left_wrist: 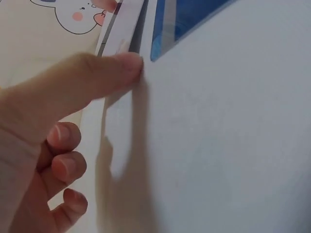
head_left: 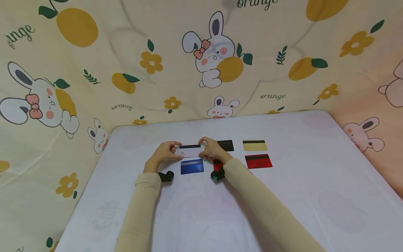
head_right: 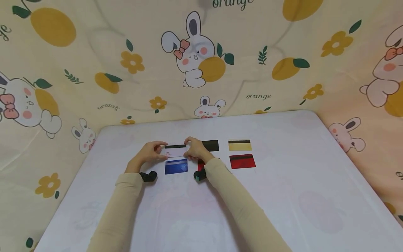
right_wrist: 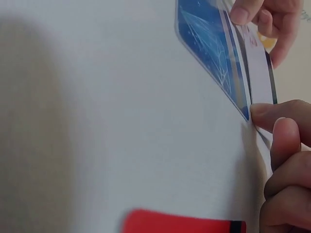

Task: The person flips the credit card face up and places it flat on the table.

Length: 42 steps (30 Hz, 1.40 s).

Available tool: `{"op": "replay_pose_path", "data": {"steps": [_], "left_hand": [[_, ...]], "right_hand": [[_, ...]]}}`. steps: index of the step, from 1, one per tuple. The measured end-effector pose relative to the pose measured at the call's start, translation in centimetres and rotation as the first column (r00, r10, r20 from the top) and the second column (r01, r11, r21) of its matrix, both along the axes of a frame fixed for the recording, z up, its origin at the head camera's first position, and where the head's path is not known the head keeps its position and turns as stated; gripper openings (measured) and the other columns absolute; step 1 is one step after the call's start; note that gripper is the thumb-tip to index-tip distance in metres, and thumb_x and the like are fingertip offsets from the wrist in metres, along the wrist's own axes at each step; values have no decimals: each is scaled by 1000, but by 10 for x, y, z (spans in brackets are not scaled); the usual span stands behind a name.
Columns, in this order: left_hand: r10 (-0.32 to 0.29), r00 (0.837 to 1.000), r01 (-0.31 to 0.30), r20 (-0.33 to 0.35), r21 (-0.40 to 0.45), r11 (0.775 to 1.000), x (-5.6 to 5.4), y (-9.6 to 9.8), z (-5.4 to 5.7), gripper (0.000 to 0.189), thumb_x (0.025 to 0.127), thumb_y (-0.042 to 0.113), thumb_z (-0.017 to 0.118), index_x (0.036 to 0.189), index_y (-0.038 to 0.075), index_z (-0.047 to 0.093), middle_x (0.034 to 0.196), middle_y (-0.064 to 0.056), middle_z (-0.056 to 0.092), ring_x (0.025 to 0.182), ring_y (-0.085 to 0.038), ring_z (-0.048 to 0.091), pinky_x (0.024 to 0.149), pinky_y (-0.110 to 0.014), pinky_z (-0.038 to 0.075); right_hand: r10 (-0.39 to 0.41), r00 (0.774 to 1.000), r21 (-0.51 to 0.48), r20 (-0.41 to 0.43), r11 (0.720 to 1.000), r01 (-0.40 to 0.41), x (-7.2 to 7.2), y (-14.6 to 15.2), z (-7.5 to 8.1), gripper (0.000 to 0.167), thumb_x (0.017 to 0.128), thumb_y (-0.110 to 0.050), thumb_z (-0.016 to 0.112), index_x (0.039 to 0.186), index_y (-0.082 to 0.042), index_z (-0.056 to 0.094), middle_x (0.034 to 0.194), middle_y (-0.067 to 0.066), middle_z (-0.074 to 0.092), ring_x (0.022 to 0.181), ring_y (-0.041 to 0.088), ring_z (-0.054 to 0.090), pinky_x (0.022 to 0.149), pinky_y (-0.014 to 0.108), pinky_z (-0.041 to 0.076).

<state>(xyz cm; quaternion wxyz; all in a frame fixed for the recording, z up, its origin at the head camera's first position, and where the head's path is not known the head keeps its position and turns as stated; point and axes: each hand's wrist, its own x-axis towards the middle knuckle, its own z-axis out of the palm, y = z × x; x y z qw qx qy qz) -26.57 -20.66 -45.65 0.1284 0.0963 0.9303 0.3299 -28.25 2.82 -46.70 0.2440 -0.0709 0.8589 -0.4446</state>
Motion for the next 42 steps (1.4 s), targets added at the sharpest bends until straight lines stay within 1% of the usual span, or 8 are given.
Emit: {"op": "replay_pose_path", "data": {"steps": [4, 11, 19, 22, 26, 32, 37, 42], "left_hand": [[-2, 1000, 2, -24, 4, 1000, -1, -1, -1, 59, 73, 25, 83, 125, 9, 62, 72, 1, 43, 72, -14, 44, 72, -30, 35], [-4, 999, 10, -51, 114, 993, 0, -4, -2, 56, 75, 23, 81, 124, 7, 62, 73, -1, 44, 73, -14, 43, 72, -29, 36], [-12, 991, 31, -136, 143, 989, 6, -5, 7, 54, 77, 20, 80, 125, 5, 60, 74, -4, 45, 71, -14, 42, 68, -27, 35], [2, 993, 17, -121, 160, 987, 6, -3, 10, 55, 77, 21, 80, 126, 7, 61, 74, -3, 43, 71, -15, 42, 68, -28, 35], [-3, 994, 22, -110, 168, 986, 5, -1, 11, 56, 77, 23, 80, 127, 9, 60, 73, -1, 41, 72, -15, 42, 69, -29, 36], [-11, 992, 34, -128, 183, 982, 6, 0, 9, 55, 79, 20, 79, 129, 7, 59, 72, -3, 42, 68, -13, 40, 66, -26, 35], [-27, 988, 59, -152, 213, 975, 9, 1, 6, 57, 79, 16, 78, 130, 2, 57, 73, -7, 44, 67, -12, 40, 62, -23, 34], [-3, 994, 28, -106, 229, 973, 10, 3, 5, 60, 79, 18, 78, 133, 5, 56, 75, -5, 43, 70, -14, 41, 65, -24, 34]], "right_hand": [[0, 1000, -13, -9, 1000, 0, 1, 2, 0, 54, 80, -9, 75, 128, -17, 51, 55, 0, 57, 43, 10, 44, 42, 20, 36], [-20, 1000, -32, -16, 999, 20, 2, 7, 3, 66, 76, -12, 80, 135, -19, 51, 52, -1, 55, 43, 8, 46, 42, 19, 36], [11, 987, -90, -159, 996, -25, 2, 12, 16, 64, 77, -15, 80, 136, -15, 53, 51, -3, 51, 42, 8, 40, 44, 20, 35], [11, 986, -114, -164, 993, -30, 3, 15, 16, 63, 78, -15, 79, 136, -16, 54, 52, -3, 51, 43, 8, 41, 45, 21, 34], [-5, 989, -152, -148, 988, -18, 4, 20, 14, 64, 79, -14, 79, 137, -14, 53, 56, -2, 51, 45, 8, 44, 46, 21, 34], [-2, 990, -216, -143, 976, -29, 6, 22, 13, 66, 79, -14, 78, 138, -10, 51, 60, -5, 49, 47, 9, 44, 48, 20, 36], [-27, 992, -244, -123, 970, -3, 7, 23, 11, 66, 78, -14, 79, 138, -14, 52, 62, -5, 50, 50, 11, 45, 49, 21, 39], [-37, 989, -259, -142, 966, -1, 7, 25, 8, 64, 79, -14, 79, 137, -17, 53, 66, -3, 50, 51, 12, 44, 49, 21, 37]]}}
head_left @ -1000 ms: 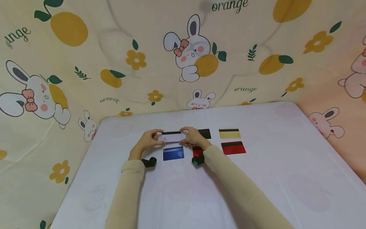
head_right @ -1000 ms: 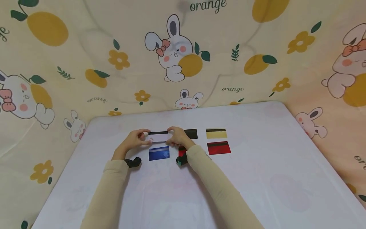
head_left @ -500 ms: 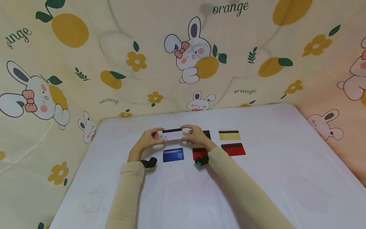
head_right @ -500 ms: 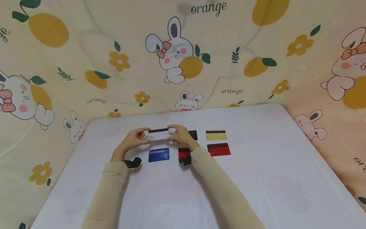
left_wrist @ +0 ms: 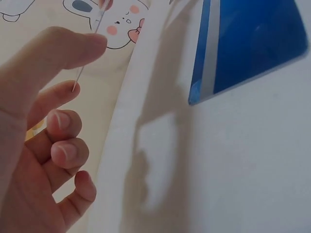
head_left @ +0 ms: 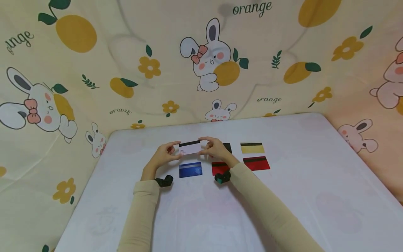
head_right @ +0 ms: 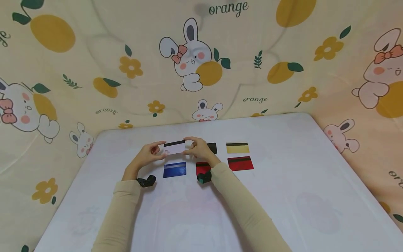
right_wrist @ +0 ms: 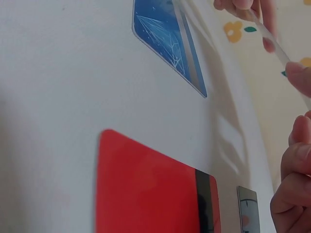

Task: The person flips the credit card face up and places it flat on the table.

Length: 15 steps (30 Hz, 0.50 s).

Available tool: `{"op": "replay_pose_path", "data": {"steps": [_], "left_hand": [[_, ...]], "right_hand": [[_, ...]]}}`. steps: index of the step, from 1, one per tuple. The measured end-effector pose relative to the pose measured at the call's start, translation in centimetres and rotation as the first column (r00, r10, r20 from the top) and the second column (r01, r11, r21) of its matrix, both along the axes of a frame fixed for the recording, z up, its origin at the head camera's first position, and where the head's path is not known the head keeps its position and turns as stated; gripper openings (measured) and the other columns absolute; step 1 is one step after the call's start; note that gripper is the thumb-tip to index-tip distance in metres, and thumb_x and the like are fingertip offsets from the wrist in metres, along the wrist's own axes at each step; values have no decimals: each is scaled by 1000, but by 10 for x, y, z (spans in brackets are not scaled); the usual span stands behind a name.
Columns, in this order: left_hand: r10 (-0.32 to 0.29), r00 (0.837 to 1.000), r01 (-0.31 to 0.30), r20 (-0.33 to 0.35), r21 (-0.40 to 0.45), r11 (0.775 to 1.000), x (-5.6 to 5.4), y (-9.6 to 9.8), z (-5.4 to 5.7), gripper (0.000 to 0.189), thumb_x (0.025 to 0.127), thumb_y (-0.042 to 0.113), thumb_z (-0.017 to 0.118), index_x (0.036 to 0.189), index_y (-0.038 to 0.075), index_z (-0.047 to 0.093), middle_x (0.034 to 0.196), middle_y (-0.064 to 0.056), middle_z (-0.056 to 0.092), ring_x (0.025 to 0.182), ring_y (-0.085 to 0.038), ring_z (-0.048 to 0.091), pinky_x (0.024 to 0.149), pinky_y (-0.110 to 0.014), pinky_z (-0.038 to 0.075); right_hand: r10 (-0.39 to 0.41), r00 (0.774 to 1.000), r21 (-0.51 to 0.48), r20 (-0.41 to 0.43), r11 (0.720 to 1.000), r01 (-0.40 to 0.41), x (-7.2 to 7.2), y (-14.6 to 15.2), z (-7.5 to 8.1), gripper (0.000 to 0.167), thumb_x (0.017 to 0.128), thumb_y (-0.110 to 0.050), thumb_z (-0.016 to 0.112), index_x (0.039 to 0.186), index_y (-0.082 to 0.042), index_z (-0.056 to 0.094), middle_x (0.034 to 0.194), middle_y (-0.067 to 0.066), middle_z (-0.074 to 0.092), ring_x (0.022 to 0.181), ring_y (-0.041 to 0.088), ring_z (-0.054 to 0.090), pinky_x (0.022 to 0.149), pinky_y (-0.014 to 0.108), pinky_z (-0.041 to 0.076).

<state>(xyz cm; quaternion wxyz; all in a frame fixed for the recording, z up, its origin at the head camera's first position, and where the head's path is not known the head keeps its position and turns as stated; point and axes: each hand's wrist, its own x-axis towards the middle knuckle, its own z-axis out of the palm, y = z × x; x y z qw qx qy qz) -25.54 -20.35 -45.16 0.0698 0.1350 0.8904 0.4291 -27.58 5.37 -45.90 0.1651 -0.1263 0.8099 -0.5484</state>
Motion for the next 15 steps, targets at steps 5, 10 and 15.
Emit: {"op": "replay_pose_path", "data": {"steps": [5, 10, 15], "left_hand": [[15, 999, -15, 31, -8, 1000, 1, 2, 0, 62, 80, 18, 78, 136, 6, 54, 78, -4, 44, 75, -17, 42, 68, -27, 35], [15, 999, -15, 34, -2, 1000, 2, 3, -3, 63, 81, 20, 77, 137, 7, 53, 80, -3, 46, 77, -17, 44, 67, -25, 37], [20, 1000, -20, 2, -4, 1000, 3, 4, -4, 64, 80, 17, 78, 138, 6, 52, 80, -4, 47, 75, -16, 43, 66, -24, 37]], "right_hand": [[21, 998, -44, -54, 999, -23, 1, 2, -1, 61, 81, -11, 76, 137, -12, 52, 66, -5, 48, 50, 9, 41, 48, 21, 34], [35, 996, -80, -83, 996, -41, 3, 4, 0, 62, 80, -4, 74, 137, -2, 50, 66, -4, 47, 51, 8, 40, 48, 21, 33], [14, 990, -81, -144, 996, -26, 4, 2, -1, 63, 78, -5, 77, 135, 1, 51, 68, -1, 47, 61, 11, 42, 55, 22, 35]]}}
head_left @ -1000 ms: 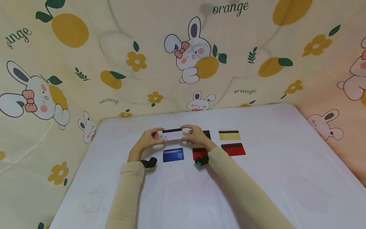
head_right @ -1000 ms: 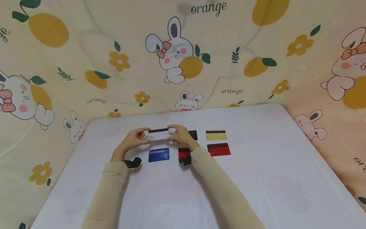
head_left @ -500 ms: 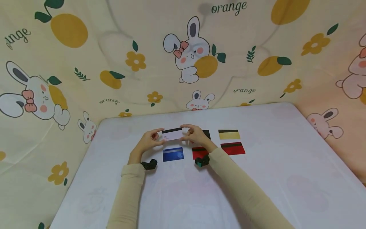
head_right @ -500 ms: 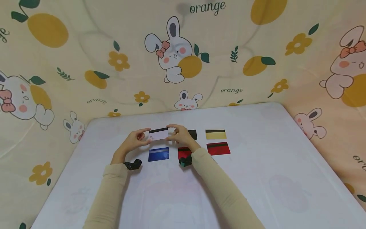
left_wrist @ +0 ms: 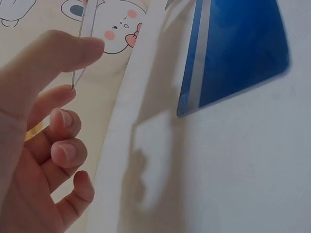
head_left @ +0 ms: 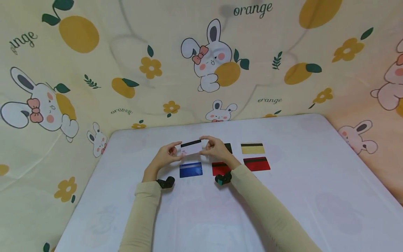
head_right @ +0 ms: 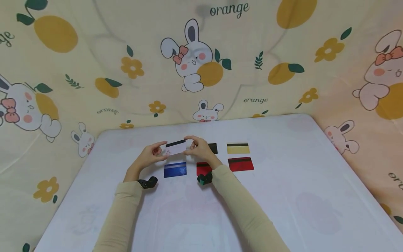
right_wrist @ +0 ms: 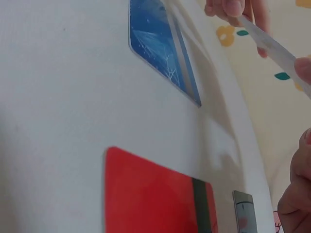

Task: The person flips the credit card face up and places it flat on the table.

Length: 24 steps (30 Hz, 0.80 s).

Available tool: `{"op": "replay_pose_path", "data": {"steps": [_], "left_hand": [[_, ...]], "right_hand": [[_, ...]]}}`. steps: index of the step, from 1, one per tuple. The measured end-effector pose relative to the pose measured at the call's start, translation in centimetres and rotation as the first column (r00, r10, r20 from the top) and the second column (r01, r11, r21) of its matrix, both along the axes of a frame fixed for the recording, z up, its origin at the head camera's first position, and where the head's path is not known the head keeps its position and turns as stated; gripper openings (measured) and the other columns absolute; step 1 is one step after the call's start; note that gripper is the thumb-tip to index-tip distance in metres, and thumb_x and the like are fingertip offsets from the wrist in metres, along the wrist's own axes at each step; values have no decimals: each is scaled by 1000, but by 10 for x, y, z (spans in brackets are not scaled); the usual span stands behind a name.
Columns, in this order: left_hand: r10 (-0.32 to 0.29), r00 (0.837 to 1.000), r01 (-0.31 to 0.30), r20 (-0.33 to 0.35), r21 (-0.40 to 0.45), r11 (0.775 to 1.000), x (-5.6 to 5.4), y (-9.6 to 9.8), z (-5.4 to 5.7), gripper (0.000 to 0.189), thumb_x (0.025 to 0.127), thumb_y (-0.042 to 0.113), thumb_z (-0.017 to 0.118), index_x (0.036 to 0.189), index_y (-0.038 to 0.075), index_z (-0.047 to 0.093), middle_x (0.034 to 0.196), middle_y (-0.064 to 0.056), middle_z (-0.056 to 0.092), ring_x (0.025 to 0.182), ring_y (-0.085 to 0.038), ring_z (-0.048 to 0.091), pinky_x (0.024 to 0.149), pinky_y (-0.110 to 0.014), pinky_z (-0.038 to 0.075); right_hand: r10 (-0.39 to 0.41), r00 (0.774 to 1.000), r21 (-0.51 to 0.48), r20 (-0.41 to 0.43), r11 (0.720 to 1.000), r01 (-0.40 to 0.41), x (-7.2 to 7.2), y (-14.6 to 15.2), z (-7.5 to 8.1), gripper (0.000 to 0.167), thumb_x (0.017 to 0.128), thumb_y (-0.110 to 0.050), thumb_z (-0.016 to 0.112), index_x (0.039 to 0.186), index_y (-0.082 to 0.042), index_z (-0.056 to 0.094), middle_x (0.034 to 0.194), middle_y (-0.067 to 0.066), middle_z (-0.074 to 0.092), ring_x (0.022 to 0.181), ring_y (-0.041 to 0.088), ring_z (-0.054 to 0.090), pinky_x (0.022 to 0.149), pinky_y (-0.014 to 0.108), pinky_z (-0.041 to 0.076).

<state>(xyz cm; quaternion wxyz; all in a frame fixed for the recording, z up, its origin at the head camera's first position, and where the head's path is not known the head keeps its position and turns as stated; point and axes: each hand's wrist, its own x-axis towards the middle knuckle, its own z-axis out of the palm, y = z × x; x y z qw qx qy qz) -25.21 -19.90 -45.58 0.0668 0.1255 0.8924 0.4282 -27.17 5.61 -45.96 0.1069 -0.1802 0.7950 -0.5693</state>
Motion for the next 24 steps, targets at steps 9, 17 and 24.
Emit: {"op": "replay_pose_path", "data": {"steps": [9, 17, 24], "left_hand": [[-15, 987, 7, -161, -45, 999, 4, 6, 11, 64, 76, 15, 80, 133, 1, 56, 77, -8, 49, 71, -13, 42, 64, -22, 35], [-47, 983, 35, -179, -68, 997, 8, 16, 20, 64, 75, 16, 81, 132, 2, 56, 80, -11, 49, 74, -15, 42, 67, -24, 34], [-84, 976, 69, -202, -81, 994, 9, 27, 27, 66, 73, 11, 82, 133, 3, 56, 77, -11, 50, 71, -13, 40, 65, -22, 33]], "right_hand": [[-52, 993, 18, -102, 998, 54, 2, -3, 4, 58, 74, -10, 81, 127, -8, 58, 69, -4, 43, 63, 11, 42, 56, 21, 32], [-70, 988, 46, -138, 996, 77, 6, -3, 8, 56, 72, -11, 82, 124, -8, 60, 67, -4, 42, 61, 9, 41, 56, 21, 33], [-65, 981, 94, -185, 992, 83, 10, -6, 11, 54, 73, -14, 82, 122, -10, 60, 66, -4, 42, 61, 8, 41, 61, 22, 35]]}}
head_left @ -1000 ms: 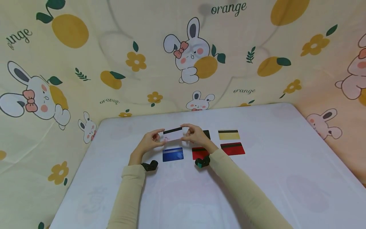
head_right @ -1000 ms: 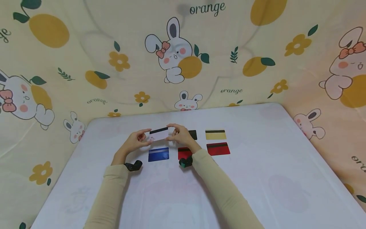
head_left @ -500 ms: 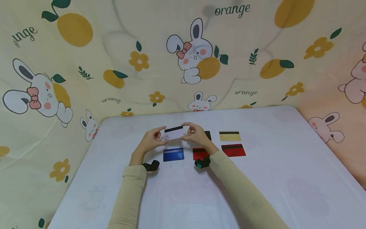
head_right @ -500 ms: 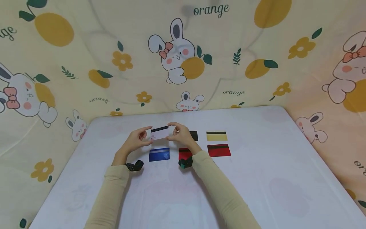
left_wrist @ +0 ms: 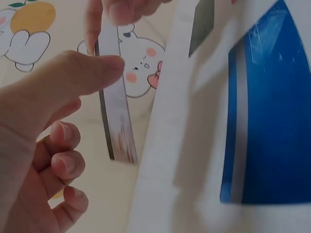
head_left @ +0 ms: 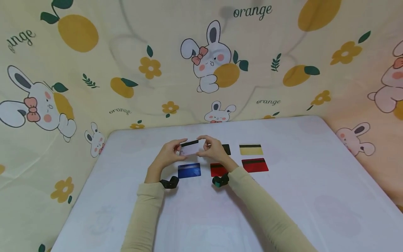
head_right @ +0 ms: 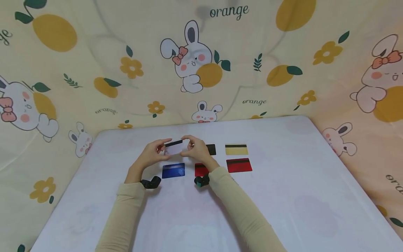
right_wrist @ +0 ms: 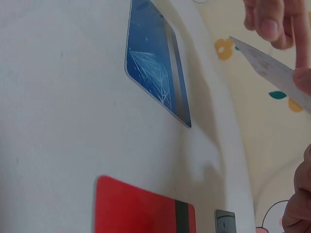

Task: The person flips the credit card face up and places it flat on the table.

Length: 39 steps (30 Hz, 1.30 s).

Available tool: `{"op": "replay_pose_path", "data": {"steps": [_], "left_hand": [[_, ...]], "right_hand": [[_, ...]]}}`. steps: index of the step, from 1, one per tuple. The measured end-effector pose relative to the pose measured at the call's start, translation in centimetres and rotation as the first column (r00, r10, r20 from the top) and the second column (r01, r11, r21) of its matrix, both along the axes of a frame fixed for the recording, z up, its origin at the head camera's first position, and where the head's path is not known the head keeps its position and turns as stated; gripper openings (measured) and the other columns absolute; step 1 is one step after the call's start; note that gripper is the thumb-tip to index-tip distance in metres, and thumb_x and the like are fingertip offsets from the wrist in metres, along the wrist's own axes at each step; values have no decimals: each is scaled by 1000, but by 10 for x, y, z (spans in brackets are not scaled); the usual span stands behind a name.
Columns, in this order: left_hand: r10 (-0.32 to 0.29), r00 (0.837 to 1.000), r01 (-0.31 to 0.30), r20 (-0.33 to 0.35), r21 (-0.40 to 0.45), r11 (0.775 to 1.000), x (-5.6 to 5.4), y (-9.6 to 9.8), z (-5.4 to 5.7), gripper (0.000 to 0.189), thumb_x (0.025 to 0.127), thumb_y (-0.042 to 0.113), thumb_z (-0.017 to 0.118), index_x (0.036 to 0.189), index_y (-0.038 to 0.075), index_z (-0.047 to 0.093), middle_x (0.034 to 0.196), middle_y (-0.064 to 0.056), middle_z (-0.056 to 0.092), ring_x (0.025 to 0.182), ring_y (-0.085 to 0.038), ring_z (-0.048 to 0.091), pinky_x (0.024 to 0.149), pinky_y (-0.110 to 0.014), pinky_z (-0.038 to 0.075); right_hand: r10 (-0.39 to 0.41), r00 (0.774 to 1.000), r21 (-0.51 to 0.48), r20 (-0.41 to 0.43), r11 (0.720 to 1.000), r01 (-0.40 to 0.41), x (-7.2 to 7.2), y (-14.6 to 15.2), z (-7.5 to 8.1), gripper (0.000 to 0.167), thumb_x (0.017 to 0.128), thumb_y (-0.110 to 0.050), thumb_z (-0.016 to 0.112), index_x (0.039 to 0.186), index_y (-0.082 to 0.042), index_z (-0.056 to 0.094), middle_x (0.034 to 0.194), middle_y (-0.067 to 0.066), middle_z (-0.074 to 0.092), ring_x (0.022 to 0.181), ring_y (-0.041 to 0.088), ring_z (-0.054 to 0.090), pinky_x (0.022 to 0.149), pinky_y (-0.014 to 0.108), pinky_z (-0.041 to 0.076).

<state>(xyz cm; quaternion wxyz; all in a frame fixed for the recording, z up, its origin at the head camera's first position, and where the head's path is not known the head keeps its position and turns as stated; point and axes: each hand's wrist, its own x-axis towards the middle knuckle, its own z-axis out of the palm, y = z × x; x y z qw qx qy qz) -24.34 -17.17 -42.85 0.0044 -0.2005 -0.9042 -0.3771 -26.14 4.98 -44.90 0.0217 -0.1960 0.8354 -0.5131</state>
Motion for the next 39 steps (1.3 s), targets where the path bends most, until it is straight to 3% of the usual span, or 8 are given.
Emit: {"op": "replay_pose_path", "data": {"steps": [6, 17, 27, 39], "left_hand": [[-58, 998, 58, -27, -20, 998, -3, 12, 2, 66, 73, 14, 83, 132, 0, 56, 75, -11, 51, 70, -15, 44, 66, -22, 35], [-76, 994, 70, -73, -75, 995, -5, 19, 1, 61, 74, 15, 82, 129, 1, 59, 74, -6, 48, 69, -13, 43, 66, -22, 35], [-49, 999, 50, 21, -94, 994, -4, 21, 3, 61, 75, 21, 82, 130, 7, 59, 78, -3, 47, 71, -13, 43, 67, -25, 36], [-55, 998, 57, 22, -79, 995, -2, 18, 2, 57, 74, 18, 83, 126, 5, 61, 78, -6, 49, 72, -14, 44, 68, -24, 38]], "right_hand": [[-36, 999, 21, -8, 999, 36, 4, 0, -1, 52, 72, -13, 81, 120, -11, 61, 65, -3, 44, 59, 10, 41, 57, 22, 34], [-25, 999, 62, -36, 998, 27, 5, -1, -4, 54, 73, -16, 81, 122, -12, 60, 67, 0, 49, 59, 11, 42, 54, 21, 34], [0, 999, 17, -48, 1000, 0, 7, -2, -6, 53, 74, -12, 81, 122, -10, 60, 65, 1, 48, 57, 11, 41, 53, 21, 33], [30, 999, -51, 32, 998, -28, 9, -5, -10, 55, 75, -11, 80, 126, -12, 58, 70, 1, 49, 61, 10, 44, 53, 20, 35]]}}
